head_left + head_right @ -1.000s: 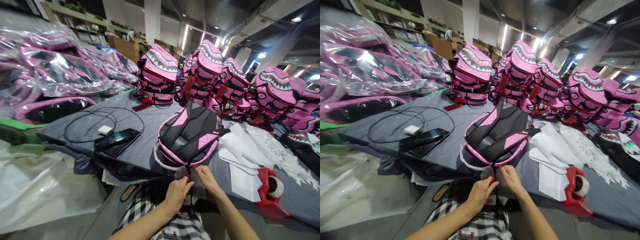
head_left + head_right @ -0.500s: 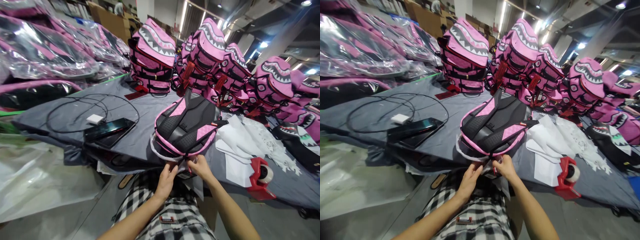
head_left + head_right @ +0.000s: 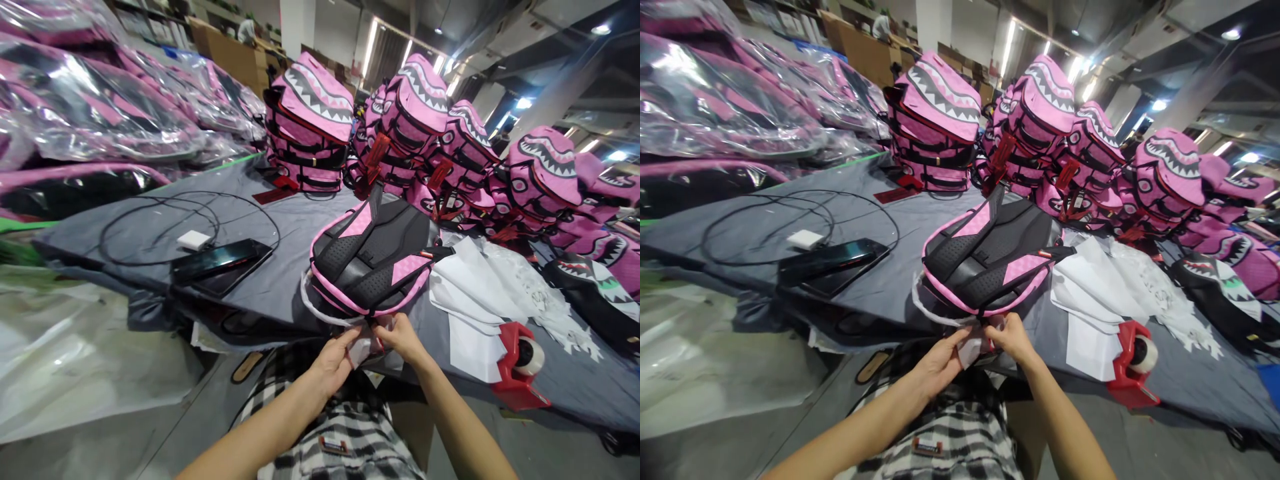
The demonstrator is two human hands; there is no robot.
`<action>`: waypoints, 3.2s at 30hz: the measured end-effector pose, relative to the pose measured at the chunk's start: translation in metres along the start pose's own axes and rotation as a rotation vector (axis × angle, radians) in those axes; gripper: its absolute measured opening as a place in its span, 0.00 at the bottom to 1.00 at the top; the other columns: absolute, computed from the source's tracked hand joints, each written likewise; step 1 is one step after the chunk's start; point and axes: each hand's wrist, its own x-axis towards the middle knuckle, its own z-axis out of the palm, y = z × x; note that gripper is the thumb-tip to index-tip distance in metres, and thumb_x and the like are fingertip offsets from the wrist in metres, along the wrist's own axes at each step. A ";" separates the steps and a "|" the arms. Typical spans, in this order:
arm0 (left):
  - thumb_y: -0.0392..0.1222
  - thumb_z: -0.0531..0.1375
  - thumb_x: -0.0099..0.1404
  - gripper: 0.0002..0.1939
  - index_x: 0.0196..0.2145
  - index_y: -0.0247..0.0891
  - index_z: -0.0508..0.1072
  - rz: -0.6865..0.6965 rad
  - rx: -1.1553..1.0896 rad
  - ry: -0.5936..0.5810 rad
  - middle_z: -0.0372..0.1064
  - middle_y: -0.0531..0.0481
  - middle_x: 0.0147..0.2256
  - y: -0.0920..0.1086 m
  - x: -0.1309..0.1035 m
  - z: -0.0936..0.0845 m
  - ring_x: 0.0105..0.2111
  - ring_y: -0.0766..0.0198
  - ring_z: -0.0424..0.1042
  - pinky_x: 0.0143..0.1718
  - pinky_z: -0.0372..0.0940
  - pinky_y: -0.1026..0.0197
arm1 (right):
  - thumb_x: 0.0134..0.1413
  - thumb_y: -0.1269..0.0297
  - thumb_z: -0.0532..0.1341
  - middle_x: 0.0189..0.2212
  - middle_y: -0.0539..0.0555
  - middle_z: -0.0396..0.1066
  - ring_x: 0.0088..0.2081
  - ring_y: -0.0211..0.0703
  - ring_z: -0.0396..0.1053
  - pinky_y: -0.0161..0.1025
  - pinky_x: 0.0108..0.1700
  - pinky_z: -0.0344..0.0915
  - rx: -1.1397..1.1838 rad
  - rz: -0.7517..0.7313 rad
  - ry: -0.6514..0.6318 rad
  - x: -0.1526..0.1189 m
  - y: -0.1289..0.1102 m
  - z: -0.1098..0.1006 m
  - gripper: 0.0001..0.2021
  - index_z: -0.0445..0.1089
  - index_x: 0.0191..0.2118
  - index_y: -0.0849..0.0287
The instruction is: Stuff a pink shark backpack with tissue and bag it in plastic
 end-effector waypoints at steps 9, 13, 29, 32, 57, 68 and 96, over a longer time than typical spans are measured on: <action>0.25 0.61 0.62 0.09 0.41 0.21 0.74 0.184 0.058 0.107 0.74 0.41 0.32 -0.016 0.020 -0.001 0.26 0.63 0.72 0.33 0.67 0.61 | 0.56 0.44 0.54 0.24 0.54 0.62 0.27 0.32 0.56 0.31 0.31 0.55 -0.211 -0.130 -0.093 -0.003 0.011 -0.025 0.26 0.66 0.29 0.69; 0.34 0.68 0.44 0.15 0.33 0.25 0.79 0.477 0.173 0.099 0.75 0.44 0.35 -0.021 0.032 -0.007 0.34 0.65 0.71 0.43 0.64 0.66 | 0.63 0.51 0.54 0.31 0.55 0.70 0.32 0.35 0.65 0.30 0.35 0.57 -0.465 -0.360 0.194 -0.012 0.011 -0.033 0.22 0.76 0.35 0.65; 0.44 0.72 0.34 0.23 0.28 0.27 0.75 0.322 -0.009 -0.046 0.71 0.48 0.28 -0.018 0.008 0.002 0.28 0.68 0.68 0.34 0.63 0.66 | 0.59 0.74 0.60 0.36 0.52 0.68 0.39 0.41 0.58 0.38 0.40 0.51 -1.066 -0.792 0.619 -0.035 -0.002 0.046 0.08 0.68 0.45 0.62; 0.44 0.73 0.37 0.24 0.31 0.27 0.74 0.346 0.036 -0.093 0.72 0.47 0.30 -0.019 0.008 0.001 0.29 0.68 0.69 0.36 0.63 0.65 | 0.61 0.75 0.57 0.36 0.52 0.69 0.39 0.39 0.59 0.39 0.40 0.52 -0.973 -0.802 0.638 -0.040 0.000 0.046 0.06 0.65 0.44 0.63; 0.55 0.64 0.41 0.21 0.19 0.31 0.75 0.555 0.527 0.067 0.68 0.47 0.25 -0.014 -0.010 0.010 0.29 0.66 0.62 0.34 0.59 0.64 | 0.50 0.65 0.60 0.39 0.58 0.65 0.43 0.49 0.57 0.43 0.44 0.51 -1.046 -0.740 0.593 -0.036 0.002 0.045 0.13 0.65 0.43 0.63; 0.50 0.71 0.38 0.26 0.33 0.28 0.76 0.501 0.300 0.019 0.73 0.44 0.36 -0.010 0.000 -0.013 0.40 0.62 0.69 0.47 0.62 0.62 | 0.60 0.72 0.60 0.33 0.48 0.67 0.39 0.40 0.58 0.36 0.43 0.48 -0.667 -0.606 0.709 -0.032 0.008 0.050 0.02 0.66 0.36 0.60; 0.51 0.75 0.28 0.37 0.38 0.33 0.73 0.356 0.477 0.051 0.73 0.50 0.39 -0.019 0.030 -0.024 0.43 0.63 0.70 0.61 0.57 0.54 | 0.49 0.48 0.58 0.34 0.57 0.70 0.34 0.38 0.62 0.36 0.41 0.56 -0.297 0.386 1.339 -0.184 0.081 -0.155 0.22 0.74 0.36 0.64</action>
